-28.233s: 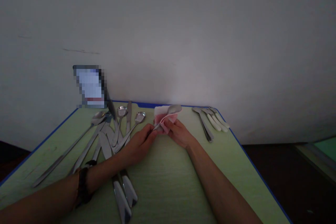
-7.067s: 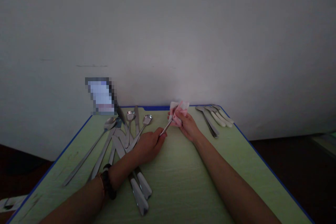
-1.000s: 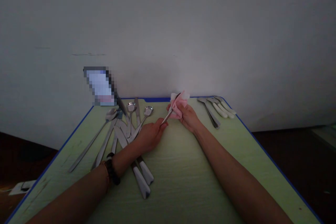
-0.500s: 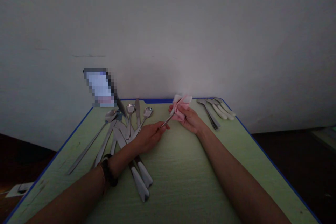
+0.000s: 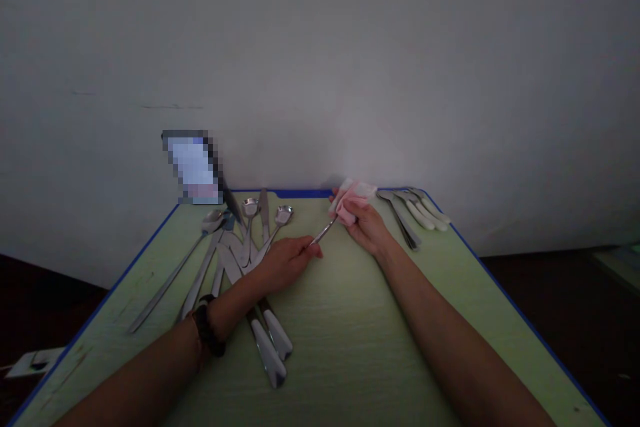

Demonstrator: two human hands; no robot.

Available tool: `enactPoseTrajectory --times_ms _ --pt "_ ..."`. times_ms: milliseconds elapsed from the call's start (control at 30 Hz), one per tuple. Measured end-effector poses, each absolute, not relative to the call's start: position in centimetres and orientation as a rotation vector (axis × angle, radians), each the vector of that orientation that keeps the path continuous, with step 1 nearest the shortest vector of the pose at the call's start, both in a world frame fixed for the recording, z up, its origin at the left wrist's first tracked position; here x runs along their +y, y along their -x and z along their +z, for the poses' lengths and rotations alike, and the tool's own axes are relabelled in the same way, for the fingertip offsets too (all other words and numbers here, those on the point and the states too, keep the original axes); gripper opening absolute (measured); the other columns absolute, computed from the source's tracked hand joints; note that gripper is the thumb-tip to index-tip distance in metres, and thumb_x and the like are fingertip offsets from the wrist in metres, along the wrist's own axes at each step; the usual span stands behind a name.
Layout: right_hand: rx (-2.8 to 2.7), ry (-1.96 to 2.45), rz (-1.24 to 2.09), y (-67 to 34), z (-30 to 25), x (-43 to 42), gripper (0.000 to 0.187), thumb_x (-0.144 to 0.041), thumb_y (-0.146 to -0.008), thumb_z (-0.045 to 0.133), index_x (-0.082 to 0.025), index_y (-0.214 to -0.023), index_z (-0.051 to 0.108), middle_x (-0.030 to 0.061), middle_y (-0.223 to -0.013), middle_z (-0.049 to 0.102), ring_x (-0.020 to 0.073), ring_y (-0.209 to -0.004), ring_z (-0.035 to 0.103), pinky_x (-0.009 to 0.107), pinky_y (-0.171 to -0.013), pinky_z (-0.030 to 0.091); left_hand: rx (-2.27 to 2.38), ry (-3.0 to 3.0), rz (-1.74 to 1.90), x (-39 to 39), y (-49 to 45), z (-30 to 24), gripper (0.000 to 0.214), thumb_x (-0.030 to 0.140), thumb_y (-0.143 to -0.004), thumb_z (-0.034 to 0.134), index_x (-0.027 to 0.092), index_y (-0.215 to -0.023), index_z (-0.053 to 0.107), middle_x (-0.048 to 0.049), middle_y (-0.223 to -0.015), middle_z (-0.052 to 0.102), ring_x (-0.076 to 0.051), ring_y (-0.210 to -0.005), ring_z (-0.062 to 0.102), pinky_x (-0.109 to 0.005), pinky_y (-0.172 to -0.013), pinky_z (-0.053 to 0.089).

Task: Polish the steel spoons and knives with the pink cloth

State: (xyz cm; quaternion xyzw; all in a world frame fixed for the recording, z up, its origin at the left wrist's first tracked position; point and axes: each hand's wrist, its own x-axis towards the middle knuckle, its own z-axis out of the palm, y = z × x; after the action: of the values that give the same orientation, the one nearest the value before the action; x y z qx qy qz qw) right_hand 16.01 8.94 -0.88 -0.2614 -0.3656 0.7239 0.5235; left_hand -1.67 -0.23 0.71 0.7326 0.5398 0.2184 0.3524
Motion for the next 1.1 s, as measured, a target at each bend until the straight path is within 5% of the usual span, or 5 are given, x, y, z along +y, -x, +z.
enactPoseTrajectory --times_ms 300,567,833,1100 --pt "-1.111 0.638 1.988 -18.3 -0.2 7.8 0.027 -0.016 -0.059 0.078 -0.015 -0.084 0.07 0.0031 -0.084 0.073 0.0142 -0.077 0.067 0.025 -0.074 0.053 1.164 -1.447 0.699 0.5 2.6 0.9 0.04 0.043 -0.081 0.043 0.011 -0.078 0.067 0.0086 -0.042 0.029 -0.008 -0.04 0.027 -0.022 -0.044 0.021" --pt "-1.053 0.725 1.929 -17.5 -0.2 7.8 0.027 -0.026 -0.063 0.078 -0.014 -0.085 0.069 0.0047 -0.081 0.072 0.015 -0.072 0.067 0.025 -0.067 0.054 1.323 -1.665 0.722 0.0 1.7 0.9 0.045 0.044 -0.086 0.033 0.014 -0.082 0.068 0.0064 -0.046 0.031 -0.011 -0.045 0.034 -0.023 -0.048 0.024" --pt "-0.92 0.841 1.724 -15.6 0.0 7.1 0.029 -0.037 -0.064 0.077 -0.014 -0.08 0.069 0.0043 -0.08 0.071 0.0138 -0.072 0.065 0.024 -0.065 0.053 1.426 -1.867 0.713 0.1 1.2 0.6 0.042 0.037 -0.091 0.029 0.02 -0.082 0.067 0.0012 -0.058 0.05 -0.017 -0.06 0.05 -0.025 -0.06 0.029" --pt "-0.729 0.843 1.649 -14.8 -0.1 7.8 0.026 -0.04 -0.067 0.073 -0.018 -0.076 0.064 -0.0002 -0.07 0.068 0.0136 -0.065 0.061 0.026 -0.062 0.05 1.333 -1.655 0.763 0.1 1.7 0.8 0.041 0.042 -0.091 0.031 0.019 -0.086 0.065 0.0043 -0.052 0.04 -0.014 -0.051 0.041 -0.024 -0.053 0.028"
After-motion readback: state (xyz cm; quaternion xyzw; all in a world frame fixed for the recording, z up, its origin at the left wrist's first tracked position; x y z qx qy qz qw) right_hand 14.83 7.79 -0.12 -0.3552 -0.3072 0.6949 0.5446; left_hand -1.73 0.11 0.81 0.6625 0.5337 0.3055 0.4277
